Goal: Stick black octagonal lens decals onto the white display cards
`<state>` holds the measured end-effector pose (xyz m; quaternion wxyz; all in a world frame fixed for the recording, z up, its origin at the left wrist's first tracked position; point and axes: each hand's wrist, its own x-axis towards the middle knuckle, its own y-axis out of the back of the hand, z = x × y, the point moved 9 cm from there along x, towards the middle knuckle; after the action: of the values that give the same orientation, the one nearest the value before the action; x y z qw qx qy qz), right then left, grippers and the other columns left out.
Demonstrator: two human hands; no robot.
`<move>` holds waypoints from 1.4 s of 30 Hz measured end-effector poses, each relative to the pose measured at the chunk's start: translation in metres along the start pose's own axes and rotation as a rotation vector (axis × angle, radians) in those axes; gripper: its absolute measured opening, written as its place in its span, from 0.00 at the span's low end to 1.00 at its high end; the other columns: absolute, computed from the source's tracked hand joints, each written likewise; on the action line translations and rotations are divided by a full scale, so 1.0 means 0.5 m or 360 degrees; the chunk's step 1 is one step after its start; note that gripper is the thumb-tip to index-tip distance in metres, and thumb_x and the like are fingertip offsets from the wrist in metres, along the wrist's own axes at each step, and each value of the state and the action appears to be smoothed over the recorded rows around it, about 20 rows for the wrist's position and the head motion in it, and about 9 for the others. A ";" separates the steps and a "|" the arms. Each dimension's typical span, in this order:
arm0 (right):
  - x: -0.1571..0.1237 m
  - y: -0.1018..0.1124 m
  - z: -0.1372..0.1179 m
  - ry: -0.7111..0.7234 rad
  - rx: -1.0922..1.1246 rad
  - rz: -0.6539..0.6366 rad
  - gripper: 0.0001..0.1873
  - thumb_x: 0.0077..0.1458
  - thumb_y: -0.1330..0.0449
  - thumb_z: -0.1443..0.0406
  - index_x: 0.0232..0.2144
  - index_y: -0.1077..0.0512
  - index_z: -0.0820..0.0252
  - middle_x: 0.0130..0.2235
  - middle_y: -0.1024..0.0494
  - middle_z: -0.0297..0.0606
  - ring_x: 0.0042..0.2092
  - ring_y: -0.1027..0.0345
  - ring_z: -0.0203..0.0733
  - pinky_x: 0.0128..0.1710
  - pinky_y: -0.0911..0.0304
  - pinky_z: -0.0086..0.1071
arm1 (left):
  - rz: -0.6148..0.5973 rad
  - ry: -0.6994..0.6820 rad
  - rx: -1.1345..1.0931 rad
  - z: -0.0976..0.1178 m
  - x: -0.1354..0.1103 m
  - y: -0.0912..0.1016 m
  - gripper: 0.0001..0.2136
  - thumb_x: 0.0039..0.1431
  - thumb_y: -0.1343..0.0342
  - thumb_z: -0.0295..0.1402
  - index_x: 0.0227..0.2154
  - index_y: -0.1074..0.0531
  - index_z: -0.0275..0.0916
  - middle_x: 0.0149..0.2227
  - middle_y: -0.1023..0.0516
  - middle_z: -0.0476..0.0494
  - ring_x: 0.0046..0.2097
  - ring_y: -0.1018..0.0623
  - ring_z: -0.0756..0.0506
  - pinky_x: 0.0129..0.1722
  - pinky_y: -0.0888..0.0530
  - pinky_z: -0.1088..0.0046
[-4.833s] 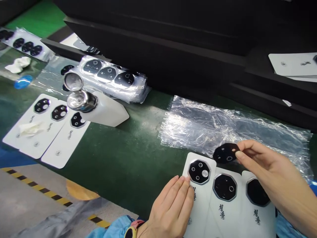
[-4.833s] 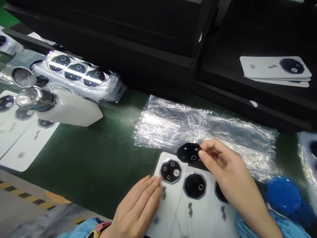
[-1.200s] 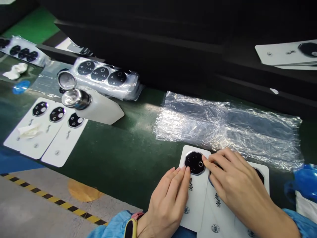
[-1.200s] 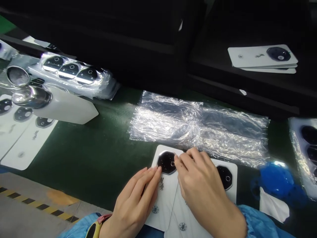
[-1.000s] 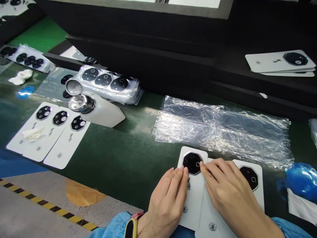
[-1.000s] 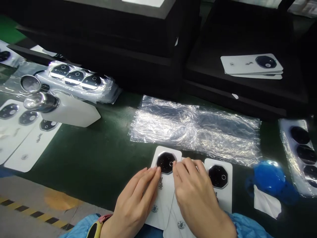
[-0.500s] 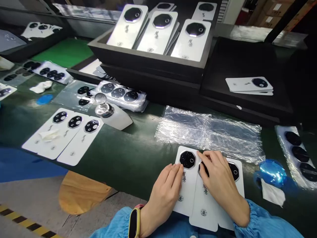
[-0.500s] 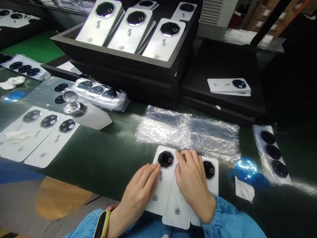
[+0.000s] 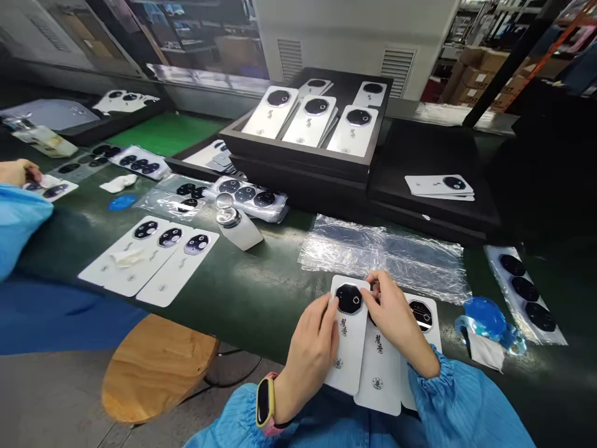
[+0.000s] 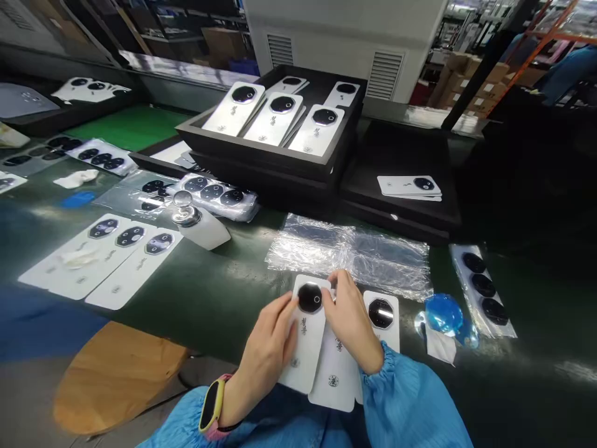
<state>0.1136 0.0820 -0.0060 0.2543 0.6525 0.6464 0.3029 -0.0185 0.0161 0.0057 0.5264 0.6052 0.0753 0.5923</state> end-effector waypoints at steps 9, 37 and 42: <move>-0.140 0.024 -0.030 -0.0327 0.0945 -0.0161 0.15 0.54 0.46 0.52 0.37 0.35 0.56 0.21 0.30 0.29 0.25 0.35 0.37 0.23 0.40 0.27 | -0.0708 0.0809 -0.1728 0.008 -0.020 0.043 0.19 0.67 0.57 0.41 0.52 0.35 0.33 0.33 0.21 0.42 0.29 0.22 0.48 0.27 0.26 0.79; -0.356 0.069 0.031 -0.0743 0.1089 0.0079 0.22 0.46 0.38 0.45 0.32 0.23 0.56 0.25 0.20 0.37 0.26 0.26 0.43 0.28 0.31 0.28 | -0.1157 0.1459 -0.2373 0.142 -0.094 0.009 0.25 0.51 0.43 0.54 0.19 0.31 0.32 0.18 0.37 0.49 0.22 0.40 0.54 0.21 0.39 0.80; -0.351 0.065 0.038 -0.0760 0.1175 0.0027 0.21 0.45 0.37 0.47 0.32 0.24 0.56 0.23 0.21 0.38 0.29 0.25 0.47 0.25 0.32 0.29 | -0.1186 0.1446 -0.2333 0.142 -0.092 0.002 0.26 0.50 0.44 0.55 0.19 0.31 0.32 0.20 0.36 0.48 0.24 0.38 0.52 0.23 0.39 0.78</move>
<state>0.1534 -0.0930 -0.0073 0.1439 0.7566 0.6291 -0.1056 0.0243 -0.0564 -0.0046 0.8522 -0.2294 0.0707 0.4648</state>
